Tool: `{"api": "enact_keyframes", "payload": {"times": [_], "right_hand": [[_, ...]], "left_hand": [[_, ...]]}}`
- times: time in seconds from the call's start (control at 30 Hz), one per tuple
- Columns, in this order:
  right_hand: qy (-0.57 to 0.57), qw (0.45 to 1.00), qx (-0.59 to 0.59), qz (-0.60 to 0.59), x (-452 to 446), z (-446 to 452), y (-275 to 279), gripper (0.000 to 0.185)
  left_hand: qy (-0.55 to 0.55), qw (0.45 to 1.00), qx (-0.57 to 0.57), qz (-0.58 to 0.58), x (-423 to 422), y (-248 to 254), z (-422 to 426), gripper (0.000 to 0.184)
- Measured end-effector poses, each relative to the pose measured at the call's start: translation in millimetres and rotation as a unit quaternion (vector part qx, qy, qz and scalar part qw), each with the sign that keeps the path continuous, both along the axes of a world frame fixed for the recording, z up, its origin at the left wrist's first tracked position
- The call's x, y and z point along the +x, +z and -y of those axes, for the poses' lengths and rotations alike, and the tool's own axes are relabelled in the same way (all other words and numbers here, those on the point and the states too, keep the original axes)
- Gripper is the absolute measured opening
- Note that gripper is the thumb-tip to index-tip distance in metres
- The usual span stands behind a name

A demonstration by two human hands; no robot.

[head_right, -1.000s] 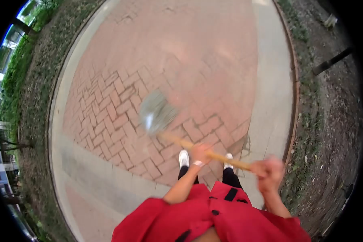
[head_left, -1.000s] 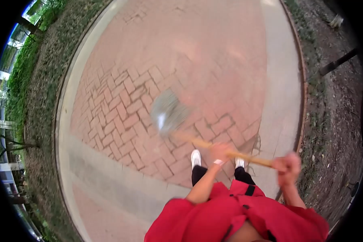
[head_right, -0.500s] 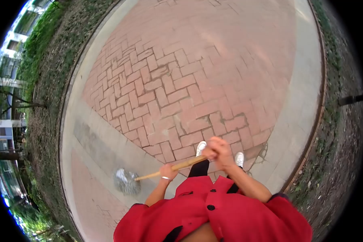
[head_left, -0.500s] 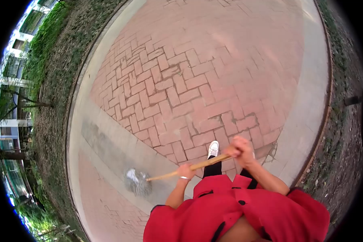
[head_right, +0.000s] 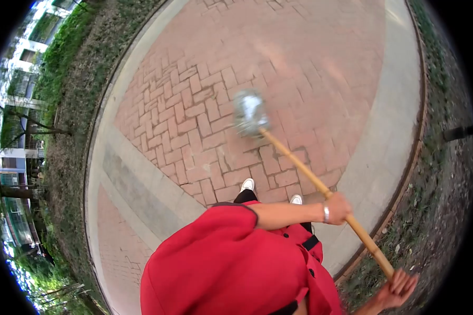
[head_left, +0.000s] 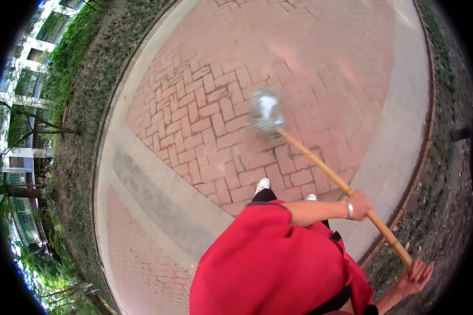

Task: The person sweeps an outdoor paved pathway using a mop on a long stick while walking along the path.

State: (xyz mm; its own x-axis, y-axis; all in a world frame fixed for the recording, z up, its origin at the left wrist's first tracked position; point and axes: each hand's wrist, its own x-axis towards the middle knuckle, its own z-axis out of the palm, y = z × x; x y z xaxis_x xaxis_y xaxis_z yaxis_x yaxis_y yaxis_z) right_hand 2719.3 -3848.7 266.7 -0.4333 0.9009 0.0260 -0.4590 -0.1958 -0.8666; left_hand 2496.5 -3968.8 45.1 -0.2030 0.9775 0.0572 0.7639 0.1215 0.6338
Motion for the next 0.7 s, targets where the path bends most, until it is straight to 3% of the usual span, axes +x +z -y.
{"api": "enact_keyframes", "payload": {"times": [0.13,0.2,0.27,0.33,0.4,0.47,0.7], "right_hand": [[0.101,0.991,0.036,-0.081,-6,19,2,0.031],[-0.011,0.999,0.05,0.011,-30,38,-23,0.031],[-0.149,0.988,0.0,0.047,-100,73,-45,0.031],[-0.063,0.995,0.037,0.068,-150,96,-72,0.031],[-0.056,0.995,0.027,0.081,-205,126,-68,0.031],[-0.046,0.995,0.015,0.089,-254,152,-66,0.031],[0.232,0.966,-0.01,0.117,-417,255,-65,0.031]], "left_hand": [[-0.084,0.996,-0.02,-0.013,-11,-4,-66,0.004],[-0.103,0.994,-0.04,-0.011,-26,-30,-89,0.004],[-0.051,0.998,-0.011,-0.026,-58,-76,-94,0.008],[-0.039,0.998,-0.036,-0.017,-105,-98,-75,0.009],[-0.023,0.998,-0.067,0.001,-146,-105,-40,0.011],[0.088,0.995,0.006,0.037,-189,-105,6,0.014],[0.383,0.92,0.076,0.048,-320,-85,258,0.014]]}}
